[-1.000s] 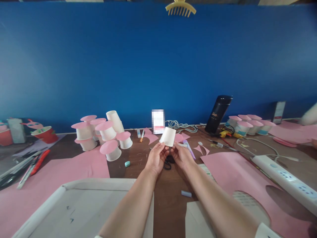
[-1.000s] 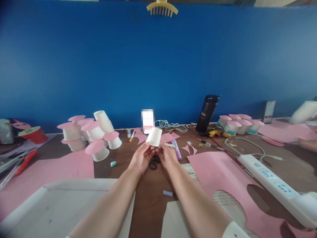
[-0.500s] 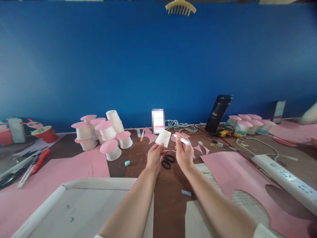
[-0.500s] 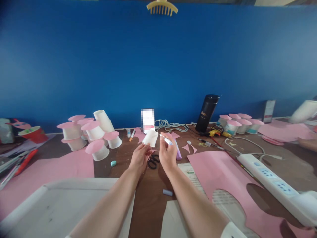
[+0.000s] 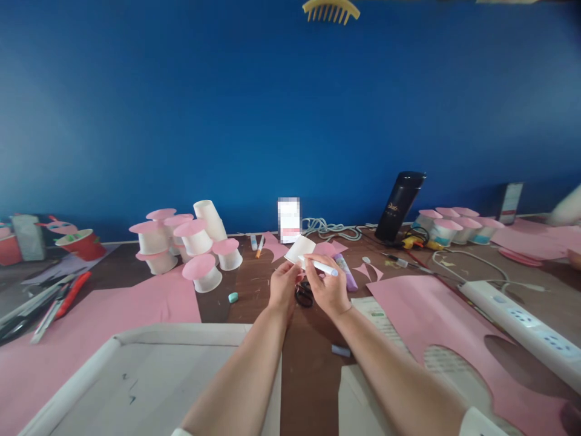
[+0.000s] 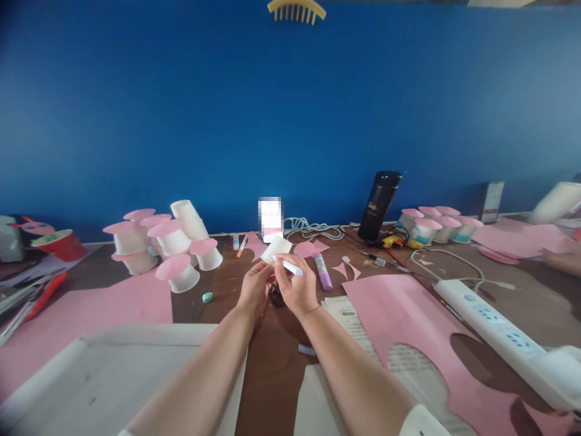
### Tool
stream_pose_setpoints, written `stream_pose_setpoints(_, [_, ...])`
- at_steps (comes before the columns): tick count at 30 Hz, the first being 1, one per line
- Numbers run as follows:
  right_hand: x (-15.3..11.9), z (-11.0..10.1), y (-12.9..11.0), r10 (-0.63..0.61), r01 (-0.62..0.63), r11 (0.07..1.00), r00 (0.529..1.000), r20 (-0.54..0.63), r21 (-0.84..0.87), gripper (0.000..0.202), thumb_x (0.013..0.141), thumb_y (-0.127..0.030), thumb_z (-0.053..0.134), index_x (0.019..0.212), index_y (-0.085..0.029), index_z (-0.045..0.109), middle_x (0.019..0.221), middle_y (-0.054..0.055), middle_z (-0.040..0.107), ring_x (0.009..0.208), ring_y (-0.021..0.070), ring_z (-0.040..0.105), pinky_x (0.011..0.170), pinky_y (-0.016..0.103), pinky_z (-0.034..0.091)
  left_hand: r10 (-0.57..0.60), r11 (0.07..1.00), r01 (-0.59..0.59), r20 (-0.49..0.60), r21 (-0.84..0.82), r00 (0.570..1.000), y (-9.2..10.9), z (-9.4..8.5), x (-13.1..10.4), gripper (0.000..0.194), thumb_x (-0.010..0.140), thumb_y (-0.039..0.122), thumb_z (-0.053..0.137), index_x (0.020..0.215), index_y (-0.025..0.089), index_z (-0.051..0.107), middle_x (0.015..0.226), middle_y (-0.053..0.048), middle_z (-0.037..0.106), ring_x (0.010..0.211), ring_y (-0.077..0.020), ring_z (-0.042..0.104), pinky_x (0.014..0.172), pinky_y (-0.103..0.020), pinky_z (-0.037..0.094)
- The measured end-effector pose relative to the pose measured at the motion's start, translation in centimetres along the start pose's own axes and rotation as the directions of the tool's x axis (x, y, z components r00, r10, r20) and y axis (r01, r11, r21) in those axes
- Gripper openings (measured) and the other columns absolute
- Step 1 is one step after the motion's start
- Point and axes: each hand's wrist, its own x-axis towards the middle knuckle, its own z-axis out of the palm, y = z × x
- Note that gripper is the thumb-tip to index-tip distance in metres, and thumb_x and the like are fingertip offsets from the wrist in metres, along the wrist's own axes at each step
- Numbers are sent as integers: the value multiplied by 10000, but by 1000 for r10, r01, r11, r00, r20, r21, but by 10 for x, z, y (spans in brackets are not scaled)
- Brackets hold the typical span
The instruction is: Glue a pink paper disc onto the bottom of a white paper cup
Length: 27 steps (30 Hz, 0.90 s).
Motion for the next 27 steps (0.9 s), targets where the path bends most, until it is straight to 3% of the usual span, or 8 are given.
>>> stream_pose_setpoints(27, [1,1,2,26,-28,997,999,-31,-70,192,888,-271,492,935,-198,664,917,62,706,884,195,646,805,308,510,-17,999,15,-40,-43,999,-1,0,1,227,600,360,727,667,167,627,556,14,562,556,-117,540,565,-235,408])
